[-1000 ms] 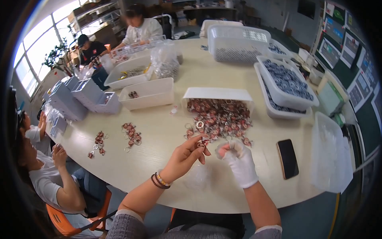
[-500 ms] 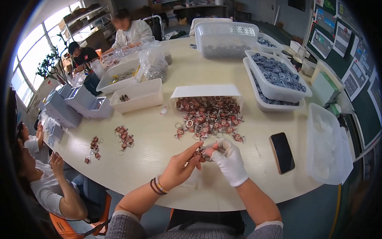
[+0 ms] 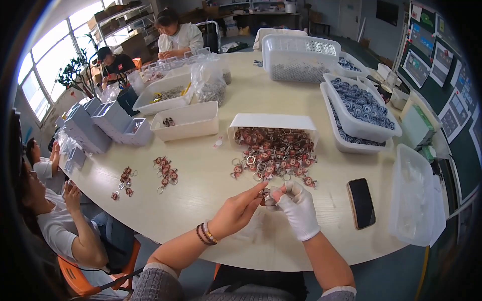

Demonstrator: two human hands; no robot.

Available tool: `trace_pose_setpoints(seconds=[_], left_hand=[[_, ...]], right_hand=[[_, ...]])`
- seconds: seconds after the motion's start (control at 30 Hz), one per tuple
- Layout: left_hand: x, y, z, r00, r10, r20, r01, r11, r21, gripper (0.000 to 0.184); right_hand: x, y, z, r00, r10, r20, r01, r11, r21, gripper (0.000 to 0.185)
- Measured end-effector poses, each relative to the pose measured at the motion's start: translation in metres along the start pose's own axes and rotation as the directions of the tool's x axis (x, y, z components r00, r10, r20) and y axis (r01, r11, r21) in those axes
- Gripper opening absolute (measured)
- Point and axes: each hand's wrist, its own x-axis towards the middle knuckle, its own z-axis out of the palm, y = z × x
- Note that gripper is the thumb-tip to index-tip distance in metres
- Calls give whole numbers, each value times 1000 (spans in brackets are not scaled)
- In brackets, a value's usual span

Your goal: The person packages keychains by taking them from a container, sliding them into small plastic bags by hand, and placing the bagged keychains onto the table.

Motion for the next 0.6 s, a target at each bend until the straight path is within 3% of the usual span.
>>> trace_pose_setpoints(seconds=[0.07, 0.13, 0.27, 0.37, 0.43, 0.53, 0.6], left_hand=[[0, 1, 2, 1000, 10, -27, -10, 1000, 18, 50], [-2, 2, 3, 993, -108, -49, 104, 992, -77, 49], [-2, -1, 3, 994, -100, -41, 96, 991, -93, 51], [-1, -1, 3, 996, -86, -10, 85, 994, -70, 50], [-1, -2, 6, 993, -88, -75, 86, 996, -30, 46], [0, 6, 6, 981, -176, -88, 160, 974, -160, 43], [-1, -2, 7, 987, -146, -66, 135, 980, -147, 42]], right_hand=[[0, 0, 0, 1000, 11, -4, -11, 1000, 11, 15], [1, 2, -1, 1000, -22, 8, 22, 1000, 0, 16], [2, 4, -3, 995, -96, -9, 96, 995, -27, 16], [2, 3, -3, 998, -61, -22, 62, 998, 15, 15], [2, 4, -4, 999, -39, -2, 39, 990, 136, 14], [1, 1, -3, 1000, 22, -17, -20, 992, 123, 13], [1, -1, -2, 999, 28, -36, -23, 991, 128, 11]])
